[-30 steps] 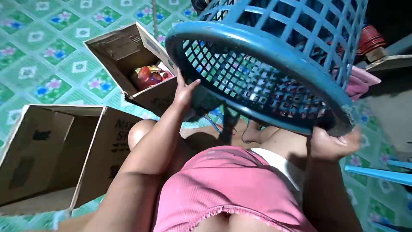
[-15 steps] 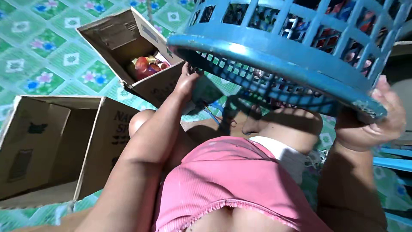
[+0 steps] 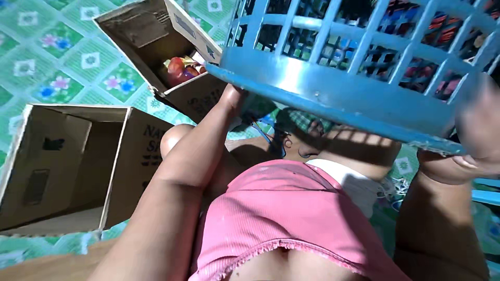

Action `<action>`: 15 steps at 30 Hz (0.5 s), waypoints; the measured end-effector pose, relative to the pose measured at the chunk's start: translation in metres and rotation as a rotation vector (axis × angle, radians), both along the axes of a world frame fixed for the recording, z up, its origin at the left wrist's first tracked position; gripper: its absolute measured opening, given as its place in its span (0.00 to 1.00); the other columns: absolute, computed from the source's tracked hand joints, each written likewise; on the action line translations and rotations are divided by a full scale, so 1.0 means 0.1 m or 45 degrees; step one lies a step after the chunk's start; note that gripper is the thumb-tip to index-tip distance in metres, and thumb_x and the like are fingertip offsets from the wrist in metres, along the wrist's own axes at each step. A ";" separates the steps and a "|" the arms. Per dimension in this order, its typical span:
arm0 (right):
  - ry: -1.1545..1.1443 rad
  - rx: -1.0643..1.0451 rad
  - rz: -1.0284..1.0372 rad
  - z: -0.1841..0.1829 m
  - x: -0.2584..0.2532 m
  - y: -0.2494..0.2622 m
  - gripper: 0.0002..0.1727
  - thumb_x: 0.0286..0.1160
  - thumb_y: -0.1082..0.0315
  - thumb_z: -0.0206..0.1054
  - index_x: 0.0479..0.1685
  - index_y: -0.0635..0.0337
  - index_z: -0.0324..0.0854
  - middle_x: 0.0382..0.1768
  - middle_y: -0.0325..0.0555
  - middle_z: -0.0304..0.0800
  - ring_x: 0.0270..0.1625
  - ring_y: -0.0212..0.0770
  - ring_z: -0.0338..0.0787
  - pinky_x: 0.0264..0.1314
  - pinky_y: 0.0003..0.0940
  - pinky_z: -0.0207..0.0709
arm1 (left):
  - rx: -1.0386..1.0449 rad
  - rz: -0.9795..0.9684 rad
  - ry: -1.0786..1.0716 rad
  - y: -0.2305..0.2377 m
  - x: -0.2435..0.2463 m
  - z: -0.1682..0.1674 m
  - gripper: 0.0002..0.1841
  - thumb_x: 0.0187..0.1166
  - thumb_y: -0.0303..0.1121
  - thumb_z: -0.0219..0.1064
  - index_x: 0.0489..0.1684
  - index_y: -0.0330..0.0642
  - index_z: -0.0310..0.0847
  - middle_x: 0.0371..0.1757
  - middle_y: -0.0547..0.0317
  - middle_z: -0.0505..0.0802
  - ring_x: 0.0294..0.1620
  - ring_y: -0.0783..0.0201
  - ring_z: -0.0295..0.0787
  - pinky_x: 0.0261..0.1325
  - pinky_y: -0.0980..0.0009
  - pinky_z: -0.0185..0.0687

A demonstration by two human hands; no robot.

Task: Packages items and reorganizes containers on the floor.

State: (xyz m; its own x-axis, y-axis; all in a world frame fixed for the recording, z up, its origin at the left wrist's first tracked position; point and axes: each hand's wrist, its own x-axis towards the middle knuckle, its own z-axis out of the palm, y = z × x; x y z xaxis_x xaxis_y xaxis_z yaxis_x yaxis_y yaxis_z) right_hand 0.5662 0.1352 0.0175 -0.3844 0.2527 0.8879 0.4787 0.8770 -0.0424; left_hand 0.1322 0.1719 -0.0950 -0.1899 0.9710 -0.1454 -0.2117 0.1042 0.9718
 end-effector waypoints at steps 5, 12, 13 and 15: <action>0.206 -0.154 -0.154 -0.23 0.22 0.16 0.21 0.74 0.74 0.72 0.67 0.60 0.83 0.72 0.57 0.85 0.76 0.59 0.82 0.78 0.60 0.77 | 0.105 0.011 -0.230 0.19 -0.25 -0.05 0.37 0.85 0.38 0.58 0.93 0.48 0.45 0.85 0.53 0.72 0.79 0.60 0.75 0.75 0.60 0.77; 0.901 -0.726 -0.374 -0.27 0.03 0.48 0.39 0.58 0.81 0.74 0.77 0.73 0.65 0.70 0.56 0.82 0.72 0.46 0.85 0.75 0.46 0.82 | -0.239 0.305 -0.459 -0.14 -0.39 0.23 0.46 0.83 0.74 0.35 0.83 0.41 0.61 0.66 0.47 0.87 0.60 0.53 0.89 0.59 0.56 0.87; 0.980 -0.823 -0.368 -0.31 0.01 0.55 0.43 0.55 0.84 0.73 0.80 0.71 0.62 0.72 0.54 0.80 0.72 0.45 0.85 0.73 0.46 0.84 | -0.380 0.456 -0.549 -0.16 -0.38 0.23 0.50 0.78 0.78 0.40 0.85 0.41 0.58 0.68 0.41 0.85 0.59 0.49 0.89 0.57 0.53 0.88; 1.150 -0.991 -0.343 -0.40 -0.07 0.68 0.46 0.50 0.89 0.69 0.82 0.68 0.61 0.67 0.55 0.83 0.61 0.46 0.90 0.58 0.46 0.90 | -0.515 0.719 -0.708 -0.16 -0.41 0.12 0.52 0.74 0.81 0.43 0.91 0.51 0.51 0.78 0.38 0.77 0.65 0.42 0.84 0.58 0.46 0.87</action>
State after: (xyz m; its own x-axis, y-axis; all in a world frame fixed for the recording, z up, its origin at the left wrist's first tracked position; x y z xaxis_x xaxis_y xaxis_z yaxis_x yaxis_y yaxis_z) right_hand 0.5590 0.2028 -0.0229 0.4393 0.8118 0.3848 0.1679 0.3466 -0.9229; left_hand 0.0917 0.1563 -0.0835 -0.4244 0.6083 -0.6707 -0.7653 0.1548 0.6247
